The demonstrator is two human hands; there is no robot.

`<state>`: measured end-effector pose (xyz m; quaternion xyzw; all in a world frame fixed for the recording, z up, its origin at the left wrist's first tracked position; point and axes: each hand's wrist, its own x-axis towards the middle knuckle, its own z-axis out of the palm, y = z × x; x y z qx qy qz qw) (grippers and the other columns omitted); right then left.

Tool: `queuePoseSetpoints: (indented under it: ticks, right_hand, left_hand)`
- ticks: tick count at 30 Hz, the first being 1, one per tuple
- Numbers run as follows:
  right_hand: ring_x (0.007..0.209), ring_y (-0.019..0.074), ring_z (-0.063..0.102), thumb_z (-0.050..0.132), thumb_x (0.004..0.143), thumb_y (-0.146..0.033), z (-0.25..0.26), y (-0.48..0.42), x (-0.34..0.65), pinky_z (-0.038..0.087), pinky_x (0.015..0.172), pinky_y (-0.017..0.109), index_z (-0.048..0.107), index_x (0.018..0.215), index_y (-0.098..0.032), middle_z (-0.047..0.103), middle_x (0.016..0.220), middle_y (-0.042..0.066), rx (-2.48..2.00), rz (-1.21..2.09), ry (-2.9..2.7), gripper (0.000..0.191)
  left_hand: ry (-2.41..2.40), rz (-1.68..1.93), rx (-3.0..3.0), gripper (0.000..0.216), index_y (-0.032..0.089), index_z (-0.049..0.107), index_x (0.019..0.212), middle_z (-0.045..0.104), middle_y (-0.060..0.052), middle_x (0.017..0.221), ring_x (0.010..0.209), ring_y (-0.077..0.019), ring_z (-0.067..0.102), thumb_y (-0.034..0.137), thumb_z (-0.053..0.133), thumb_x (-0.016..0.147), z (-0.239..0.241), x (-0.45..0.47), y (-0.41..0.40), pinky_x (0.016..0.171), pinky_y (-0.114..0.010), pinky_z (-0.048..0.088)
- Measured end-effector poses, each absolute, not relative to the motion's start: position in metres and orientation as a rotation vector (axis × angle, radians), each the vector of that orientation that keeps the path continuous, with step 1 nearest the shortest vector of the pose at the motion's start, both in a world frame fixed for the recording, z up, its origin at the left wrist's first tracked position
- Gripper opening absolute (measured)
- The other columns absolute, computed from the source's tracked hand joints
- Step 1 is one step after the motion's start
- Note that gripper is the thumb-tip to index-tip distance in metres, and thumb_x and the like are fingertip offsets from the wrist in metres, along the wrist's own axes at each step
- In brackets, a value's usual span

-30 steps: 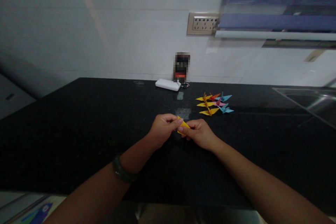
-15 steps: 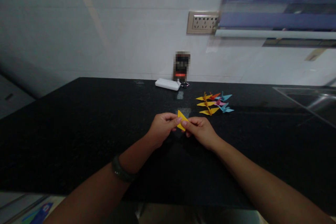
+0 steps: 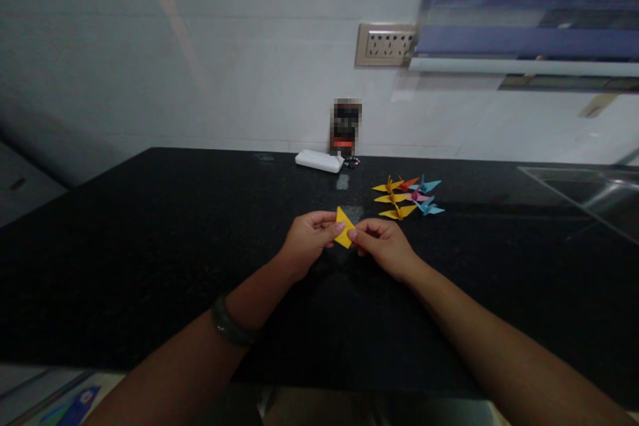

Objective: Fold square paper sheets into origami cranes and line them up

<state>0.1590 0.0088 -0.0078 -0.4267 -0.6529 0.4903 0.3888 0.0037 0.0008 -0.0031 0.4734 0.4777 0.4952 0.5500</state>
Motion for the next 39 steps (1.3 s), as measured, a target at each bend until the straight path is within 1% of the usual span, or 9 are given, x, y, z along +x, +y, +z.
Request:
queuePoseSetpoints:
  ticks: [2, 7, 15, 18, 24, 26, 29, 32, 39]
  right_hand:
    - [0.043, 0.0063, 0.041, 0.058, 0.070, -0.037, -0.0076, 0.0082, 0.1583, 0.030, 0.043, 0.019, 0.058, 0.062, -0.014, 0.049, 0.048, -0.004, -1.111, 1.246, -1.681, 0.024]
    - [0.044, 0.0065, 0.042, 0.058, 0.070, -0.038, -0.0084, 0.0062, 0.1561, 0.030, 0.042, 0.019, 0.058, 0.062, -0.014, 0.050, 0.050, -0.003, -1.116, 1.277, -1.732, 0.025]
    - [0.045, 0.0058, 0.042, 0.059, 0.070, -0.041, -0.0079, 0.0050, 0.1564, 0.031, 0.043, 0.019, 0.054, 0.066, -0.014, 0.049, 0.054, -0.004, -1.114, 1.313, -1.660, 0.027]
    - [0.043, 0.0058, 0.041, 0.063, 0.066, -0.037, -0.0111, 0.0054, 0.1560, 0.030, 0.042, 0.019, 0.053, 0.064, -0.015, 0.047, 0.051, -0.005, -1.117, 1.315, -1.680, 0.025]
    - [0.042, 0.0071, 0.042, 0.060, 0.069, -0.037, -0.0109, 0.0102, 0.1565, 0.033, 0.041, 0.020, 0.055, 0.072, -0.016, 0.049, 0.052, -0.004, -1.114, 1.163, -1.467, 0.022]
    - [0.044, 0.0072, 0.045, 0.059, 0.070, -0.039, -0.0088, 0.0105, 0.1561, 0.037, 0.042, 0.020, 0.055, 0.074, -0.016, 0.053, 0.056, -0.003, -1.084, 1.168, -1.403, 0.024]
    - [0.046, 0.0072, 0.047, 0.059, 0.070, -0.042, -0.0076, 0.0092, 0.1544, 0.041, 0.043, 0.020, 0.055, 0.077, -0.016, 0.056, 0.062, -0.001, -1.020, 1.257, -1.328, 0.028]
    - [0.046, 0.0071, 0.048, 0.063, 0.066, -0.041, -0.0089, 0.0079, 0.1526, 0.042, 0.042, 0.020, 0.056, 0.080, -0.015, 0.054, 0.059, -0.003, -1.011, 1.365, -1.288, 0.030]
    - [0.042, 0.0059, 0.047, 0.065, 0.064, -0.029, -0.0074, 0.0077, 0.1531, 0.038, 0.042, 0.019, 0.057, 0.065, -0.015, 0.053, 0.052, -0.004, -1.057, 1.335, -1.362, 0.017]
  left_hand:
    - [1.073, 1.146, 1.109, 0.037, 0.015, 0.064, 0.093, 0.065, -0.003, 0.075, 0.062, -0.0116, 0.057, 0.033, 0.069, 0.061, -0.0033, 0.0033, 0.0003, 0.051, -0.020, 0.043]
    - [1.096, 1.126, 1.155, 0.020, 0.012, 0.066, 0.068, 0.061, -0.001, 0.062, 0.057, -0.0091, 0.054, 0.032, 0.067, 0.064, -0.0042, 0.0015, 0.0004, 0.052, -0.019, 0.042]
    - [1.029, 1.214, 0.840, 0.020, 0.014, 0.064, 0.076, 0.064, -0.003, 0.072, 0.063, -0.0103, 0.058, 0.028, 0.068, 0.062, -0.0070, 0.0003, 0.0039, 0.053, -0.019, 0.045]
    - [1.030, 1.249, 0.808, 0.019, 0.014, 0.060, 0.072, 0.064, -0.001, 0.069, 0.062, -0.0096, 0.059, 0.024, 0.070, 0.060, -0.0057, 0.0001, 0.0033, 0.057, -0.020, 0.046]
    - [1.109, 1.110, 0.924, 0.021, 0.013, 0.053, 0.063, 0.060, 0.001, 0.058, 0.053, -0.0081, 0.057, 0.022, 0.071, 0.056, -0.0037, 0.0035, 0.0001, 0.050, -0.018, 0.043]
    - [1.103, 1.072, 0.983, 0.023, 0.013, 0.054, 0.066, 0.060, 0.002, 0.056, 0.050, -0.0076, 0.055, 0.021, 0.072, 0.054, -0.0035, 0.0058, -0.0013, 0.047, -0.018, 0.042]
    - [1.041, 1.102, 1.007, 0.031, 0.013, 0.056, 0.080, 0.061, 0.002, 0.056, 0.048, -0.0074, 0.054, 0.019, 0.072, 0.054, -0.0033, 0.0079, -0.0025, 0.048, -0.018, 0.042]
    - [1.038, 1.216, 1.003, 0.033, 0.013, 0.055, 0.084, 0.060, 0.003, 0.056, 0.049, -0.0070, 0.054, 0.020, 0.071, 0.056, -0.0028, 0.0078, -0.0020, 0.050, -0.018, 0.042]
    - [1.100, 1.208, 1.013, 0.034, 0.012, 0.059, 0.085, 0.063, 0.000, 0.065, 0.056, -0.0088, 0.057, 0.025, 0.071, 0.057, -0.0008, 0.0080, -0.0021, 0.051, -0.019, 0.044]
